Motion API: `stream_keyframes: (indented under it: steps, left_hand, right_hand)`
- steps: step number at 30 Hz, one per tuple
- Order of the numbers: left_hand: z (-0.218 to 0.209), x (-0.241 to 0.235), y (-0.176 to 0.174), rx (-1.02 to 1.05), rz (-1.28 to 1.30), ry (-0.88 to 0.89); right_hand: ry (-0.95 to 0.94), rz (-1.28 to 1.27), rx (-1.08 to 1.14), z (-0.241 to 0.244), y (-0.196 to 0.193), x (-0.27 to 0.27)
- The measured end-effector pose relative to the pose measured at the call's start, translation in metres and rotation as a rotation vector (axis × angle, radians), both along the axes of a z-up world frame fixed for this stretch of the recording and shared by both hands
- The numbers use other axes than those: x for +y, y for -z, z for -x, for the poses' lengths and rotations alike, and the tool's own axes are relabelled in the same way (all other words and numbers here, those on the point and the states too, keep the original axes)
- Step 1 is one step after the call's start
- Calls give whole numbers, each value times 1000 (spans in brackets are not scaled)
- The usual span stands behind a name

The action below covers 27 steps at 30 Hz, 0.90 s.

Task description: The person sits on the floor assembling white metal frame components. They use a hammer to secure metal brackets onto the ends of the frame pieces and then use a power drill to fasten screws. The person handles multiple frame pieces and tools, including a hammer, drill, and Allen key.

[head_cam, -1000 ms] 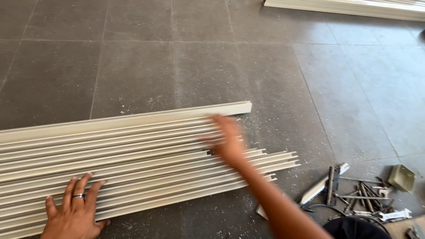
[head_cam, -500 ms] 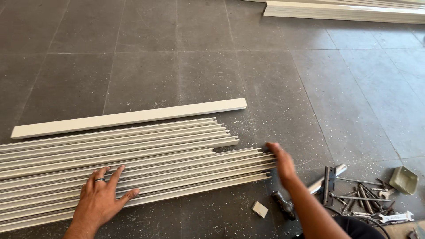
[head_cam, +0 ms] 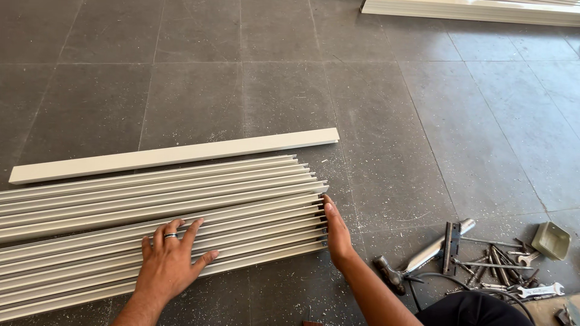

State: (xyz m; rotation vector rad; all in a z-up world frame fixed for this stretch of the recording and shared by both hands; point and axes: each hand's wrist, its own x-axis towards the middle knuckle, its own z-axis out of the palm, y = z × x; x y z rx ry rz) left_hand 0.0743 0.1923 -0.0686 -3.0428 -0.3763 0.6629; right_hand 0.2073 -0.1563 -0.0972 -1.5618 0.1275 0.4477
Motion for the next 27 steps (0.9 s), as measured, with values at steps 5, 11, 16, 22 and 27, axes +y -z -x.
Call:
stream_keyframes:
  steps: [5, 11, 16, 22, 27]
  left_hand:
    - [-2, 2, -4, -43, 40, -37]
    - [-24, 3, -22, -175, 149, -156]
    - [-79, 16, -31, -449, 152, -197]
    - [-152, 32, -17, -562, 196, -123]
    - [-195, 43, -5, -274, 207, -177]
  right_hand:
    - [186, 265, -86, -35, -3, -10]
    - [-135, 814, -548, -171, -5, 18]
    - [-578, 1253, -723, -253, -19, 59]
    - [-779, 1356, -515, -247, -46, 74]
    - [-530, 763, -465, -222, -28, 80]
